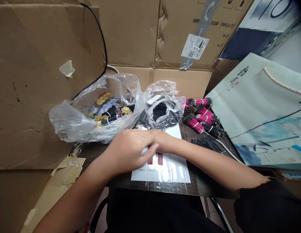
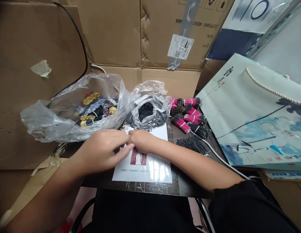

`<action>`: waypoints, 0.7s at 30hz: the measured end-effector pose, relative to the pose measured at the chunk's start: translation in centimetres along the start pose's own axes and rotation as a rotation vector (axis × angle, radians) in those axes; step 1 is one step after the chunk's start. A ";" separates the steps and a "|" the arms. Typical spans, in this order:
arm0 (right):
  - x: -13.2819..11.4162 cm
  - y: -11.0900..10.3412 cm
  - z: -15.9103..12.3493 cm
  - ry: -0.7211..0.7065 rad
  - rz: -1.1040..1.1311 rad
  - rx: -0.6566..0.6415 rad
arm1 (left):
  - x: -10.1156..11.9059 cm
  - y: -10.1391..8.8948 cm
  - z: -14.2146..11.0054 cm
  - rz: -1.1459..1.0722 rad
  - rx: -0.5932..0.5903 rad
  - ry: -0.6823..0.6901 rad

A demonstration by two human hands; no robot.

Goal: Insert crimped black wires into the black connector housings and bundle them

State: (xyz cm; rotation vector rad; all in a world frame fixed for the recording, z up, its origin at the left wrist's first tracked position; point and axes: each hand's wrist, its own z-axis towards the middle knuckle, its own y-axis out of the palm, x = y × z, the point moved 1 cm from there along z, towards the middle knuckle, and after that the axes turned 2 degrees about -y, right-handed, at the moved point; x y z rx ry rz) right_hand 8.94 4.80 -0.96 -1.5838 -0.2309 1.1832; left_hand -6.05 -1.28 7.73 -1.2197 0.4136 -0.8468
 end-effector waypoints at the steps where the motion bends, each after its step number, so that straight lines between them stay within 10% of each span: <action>1: 0.0 -0.1 -0.4 -0.016 -0.003 0.008 | -0.8 0.1 -0.8 0.059 -0.016 -0.128; 3: -0.1 -0.5 -1.2 -0.043 -0.004 0.029 | -2.2 1.3 -2.4 0.114 -0.090 -0.312; 10: -0.7 -2.0 -2.9 -0.007 0.159 0.119 | -2.5 6.5 -4.1 0.063 -0.101 -0.318; 21: -0.4 -1.3 -4.3 0.082 0.449 0.196 | -1.6 6.7 -3.3 -0.291 0.130 -0.465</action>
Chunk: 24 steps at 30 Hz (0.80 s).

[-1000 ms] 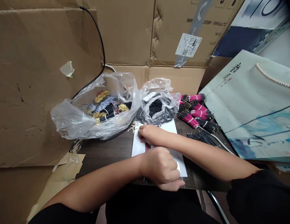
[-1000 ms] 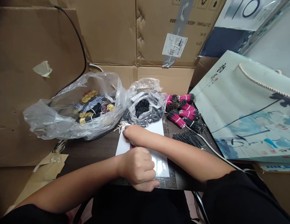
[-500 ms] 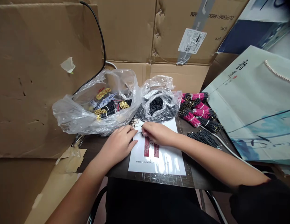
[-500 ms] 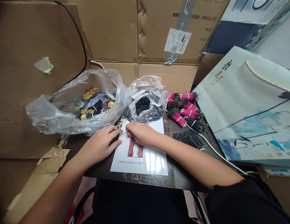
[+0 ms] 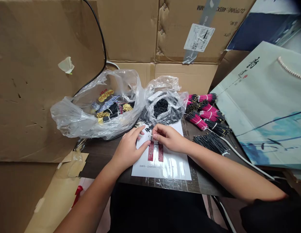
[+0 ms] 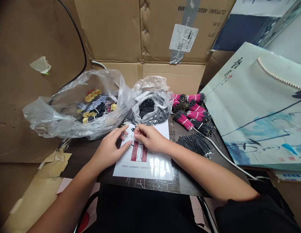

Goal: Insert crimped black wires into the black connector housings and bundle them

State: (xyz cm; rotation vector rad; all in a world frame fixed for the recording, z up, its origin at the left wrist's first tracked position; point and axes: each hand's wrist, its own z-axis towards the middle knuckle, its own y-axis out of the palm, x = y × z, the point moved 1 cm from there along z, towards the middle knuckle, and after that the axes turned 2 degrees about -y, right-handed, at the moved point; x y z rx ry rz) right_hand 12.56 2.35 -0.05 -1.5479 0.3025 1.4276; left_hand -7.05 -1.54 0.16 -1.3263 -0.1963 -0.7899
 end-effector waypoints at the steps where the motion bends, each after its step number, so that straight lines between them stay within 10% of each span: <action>1: -0.1 0.1 -0.1 -0.003 0.018 -0.010 | 0.1 0.1 0.1 -0.046 0.003 -0.005; 24: 0.5 1.2 1.4 -0.215 -1.033 0.140 | -1.2 -1.1 -4.6 -0.143 0.124 -0.265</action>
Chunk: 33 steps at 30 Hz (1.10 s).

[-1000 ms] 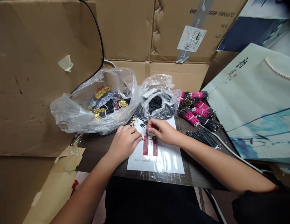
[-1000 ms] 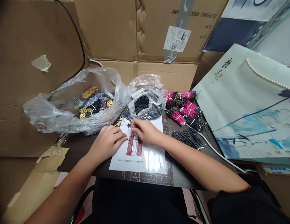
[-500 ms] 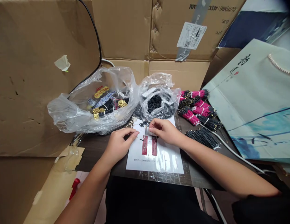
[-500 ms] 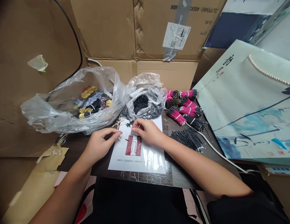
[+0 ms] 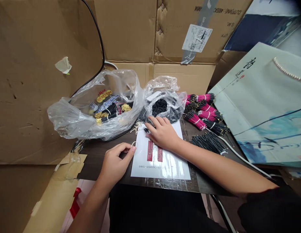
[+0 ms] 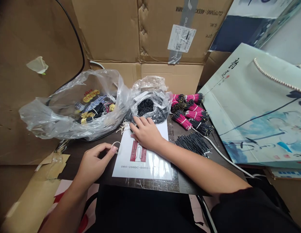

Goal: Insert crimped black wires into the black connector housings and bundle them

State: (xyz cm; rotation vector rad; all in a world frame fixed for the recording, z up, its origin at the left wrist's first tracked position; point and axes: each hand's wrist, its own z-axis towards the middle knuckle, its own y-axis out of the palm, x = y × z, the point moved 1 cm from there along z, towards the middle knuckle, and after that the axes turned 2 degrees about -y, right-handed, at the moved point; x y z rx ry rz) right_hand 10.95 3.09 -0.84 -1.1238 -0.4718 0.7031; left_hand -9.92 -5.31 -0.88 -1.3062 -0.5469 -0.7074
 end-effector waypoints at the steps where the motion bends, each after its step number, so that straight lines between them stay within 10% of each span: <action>1: 0.3 -0.4 0.0 0.006 0.021 0.023 | 0.1 0.0 -0.1 -0.006 0.002 0.002; 10: -2.2 -4.2 -5.6 0.133 1.024 -0.164 | 3.8 1.3 0.1 -0.140 -0.328 0.127; 19: -4.0 -6.5 -11.7 0.401 1.924 0.284 | 7.6 5.6 0.0 -0.041 -0.443 0.289; 22: -4.1 -6.9 -13.5 0.344 2.210 0.170 | 9.0 6.5 0.1 0.031 -0.474 0.390; 27: -2.5 -6.7 -15.7 0.576 1.629 -0.362 | 11.5 7.4 0.7 0.230 -0.276 0.678; 33: -0.2 -9.5 -17.5 0.437 0.893 -0.172 | 14.5 8.9 2.7 0.325 -0.488 0.889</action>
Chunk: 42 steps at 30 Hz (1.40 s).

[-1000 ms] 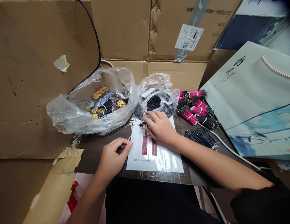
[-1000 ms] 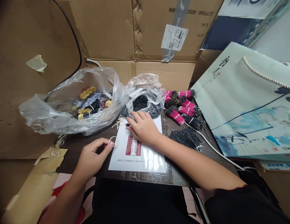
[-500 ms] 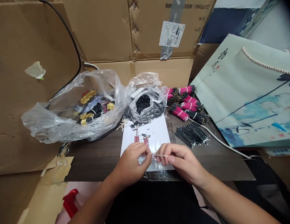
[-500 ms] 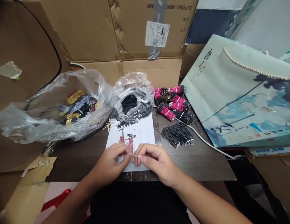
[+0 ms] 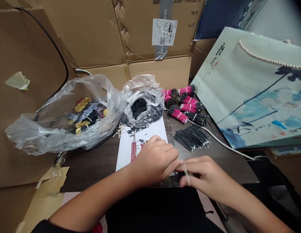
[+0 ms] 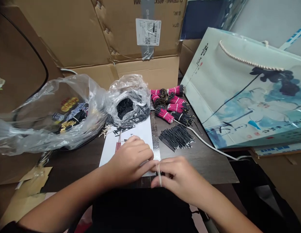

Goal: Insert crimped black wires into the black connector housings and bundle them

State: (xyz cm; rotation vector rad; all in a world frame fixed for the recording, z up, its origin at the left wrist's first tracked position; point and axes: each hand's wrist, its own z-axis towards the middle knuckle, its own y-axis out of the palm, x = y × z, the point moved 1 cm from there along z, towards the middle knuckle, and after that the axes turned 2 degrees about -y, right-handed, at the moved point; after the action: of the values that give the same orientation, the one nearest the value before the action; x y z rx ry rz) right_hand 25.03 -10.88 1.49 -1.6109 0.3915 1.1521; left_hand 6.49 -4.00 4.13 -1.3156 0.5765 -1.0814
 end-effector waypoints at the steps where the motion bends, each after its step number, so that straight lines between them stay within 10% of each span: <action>1: 0.4 -0.9 -0.4 -0.019 -0.105 0.092 | -0.3 -0.2 0.6 -0.016 -0.038 0.011; 4: 2.9 -3.6 -1.5 0.086 -0.536 0.463 | -1.4 -0.3 2.3 0.048 -0.114 0.014; 7: 6.3 -5.4 -1.5 0.367 -0.810 0.520 | -2.7 0.6 3.6 0.201 -0.135 0.003; 26: 7.8 -3.8 2.2 0.365 -0.941 0.312 | -4.9 3.7 9.0 0.368 -0.063 0.100; 42: 5.3 -1.9 5.3 0.100 -0.723 0.094 | -5.6 2.9 6.6 0.358 -0.117 0.106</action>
State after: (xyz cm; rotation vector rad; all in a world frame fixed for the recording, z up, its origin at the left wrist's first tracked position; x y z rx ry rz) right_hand 26.42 -3.96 -1.65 -1.5369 -0.0832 0.4961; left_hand 10.57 3.73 1.55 -1.2023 0.9282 -0.8341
